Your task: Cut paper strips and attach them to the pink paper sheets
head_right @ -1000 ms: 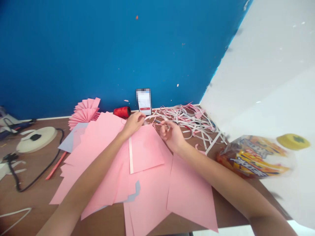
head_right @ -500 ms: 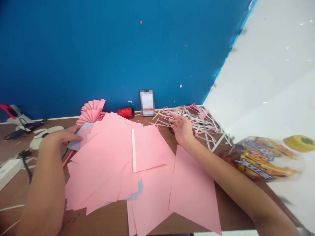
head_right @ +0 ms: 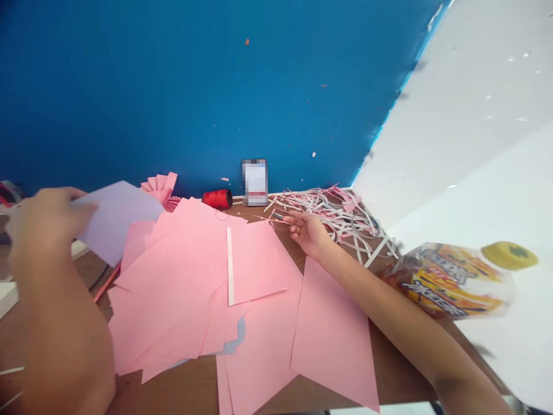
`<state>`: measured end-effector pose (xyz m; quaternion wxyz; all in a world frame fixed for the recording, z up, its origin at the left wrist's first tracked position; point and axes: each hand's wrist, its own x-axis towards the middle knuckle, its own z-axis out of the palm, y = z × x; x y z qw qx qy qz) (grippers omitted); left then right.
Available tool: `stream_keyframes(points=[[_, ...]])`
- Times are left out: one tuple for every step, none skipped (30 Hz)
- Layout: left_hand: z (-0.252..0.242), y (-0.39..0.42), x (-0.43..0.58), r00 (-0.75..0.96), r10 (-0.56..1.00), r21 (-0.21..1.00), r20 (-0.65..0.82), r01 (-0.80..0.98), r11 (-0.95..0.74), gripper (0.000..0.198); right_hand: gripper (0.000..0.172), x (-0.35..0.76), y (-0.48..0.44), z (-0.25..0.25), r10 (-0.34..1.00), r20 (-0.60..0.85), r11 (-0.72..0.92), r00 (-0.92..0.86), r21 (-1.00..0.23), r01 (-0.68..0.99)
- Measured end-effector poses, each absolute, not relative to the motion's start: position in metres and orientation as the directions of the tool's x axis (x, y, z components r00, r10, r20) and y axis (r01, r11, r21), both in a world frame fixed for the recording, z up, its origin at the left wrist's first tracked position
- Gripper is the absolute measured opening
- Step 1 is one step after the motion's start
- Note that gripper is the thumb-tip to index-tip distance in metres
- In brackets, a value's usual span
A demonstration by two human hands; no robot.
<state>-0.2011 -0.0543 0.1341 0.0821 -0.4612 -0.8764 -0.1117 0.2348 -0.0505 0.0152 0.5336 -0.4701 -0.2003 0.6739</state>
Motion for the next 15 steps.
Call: stream_keyframes(points=[[0.142,-0.060,-0.183,-0.562,0.761,0.116,0.325,0.822,0.558,0.040,0.014,0.237,-0.047,0.012,0.907,-0.418,-0.383,-0.047,-0.775,-0.503],[0.149,-0.065,-0.165,-0.514,0.750,0.123,0.416,0.849,0.513,0.038,0.014,0.239,-0.045,0.009,0.904,-0.418,-0.408,-0.092,-0.779,-0.475],[0.154,-0.068,-0.147,-0.443,0.740,0.141,0.506,0.889,0.435,0.036,0.015,0.241,-0.043,0.005,0.901,-0.414,-0.424,-0.127,-0.785,-0.451],[0.156,-0.070,-0.131,-0.401,0.728,0.182,0.556,0.913,0.364,0.033,0.016,0.241,-0.042,0.002,0.900,-0.407,-0.432,-0.154,-0.794,-0.428],[0.157,-0.070,-0.115,-0.360,0.725,0.238,0.587,0.933,0.271,0.030,0.017,0.241,-0.042,0.000,0.901,-0.397,-0.434,-0.176,-0.805,-0.405],[0.156,-0.068,-0.101,-0.304,0.744,0.293,0.595,0.944,0.151,0.029,0.018,0.240,-0.043,-0.002,0.902,-0.385,-0.431,-0.194,-0.818,-0.382],[0.153,-0.065,-0.089,-0.268,0.755,0.361,0.599,0.932,0.045,0.028,0.021,0.238,-0.044,-0.004,0.905,-0.373,-0.424,-0.204,-0.831,-0.360],[0.149,-0.060,-0.077,-0.210,0.786,0.424,0.582,0.903,-0.073,0.029,0.025,0.237,-0.045,-0.005,0.910,-0.367,-0.413,-0.194,-0.843,-0.344],[0.144,-0.055,-0.066,-0.159,0.814,0.490,0.559,0.855,-0.169,0.029,0.030,0.234,-0.046,-0.005,0.918,-0.363,-0.396,-0.159,-0.855,-0.336],[0.137,-0.049,-0.057,-0.107,0.847,0.551,0.521,0.800,-0.237,0.028,0.035,0.232,-0.047,-0.006,0.929,-0.358,-0.369,-0.096,-0.866,-0.338],[0.131,-0.042,-0.048,-0.050,0.884,0.599,0.464,0.753,-0.271,0.028,0.040,0.230,-0.048,-0.006,0.938,-0.347,-0.330,-0.013,-0.878,-0.347],[0.124,-0.036,-0.041,-0.016,0.908,0.631,0.418,0.725,-0.277,0.028,0.043,0.229,-0.048,-0.007,0.943,-0.326,-0.281,0.069,-0.889,-0.361],[0.117,-0.029,-0.035,0.016,0.926,0.654,0.376,0.704,-0.278,0.028,0.043,0.229,-0.047,-0.008,0.945,-0.300,-0.234,0.132,-0.898,-0.373],[0.111,-0.023,-0.031,0.052,0.942,0.669,0.333,0.691,-0.274,0.027,0.040,0.229,-0.046,-0.009,0.948,-0.275,-0.196,0.162,-0.902,-0.385],[0.105,-0.017,-0.027,0.091,0.954,0.673,0.286,0.689,-0.268,0.027,0.035,0.229,-0.045,-0.010,0.954,-0.253,-0.172,0.160,-0.900,-0.400]])
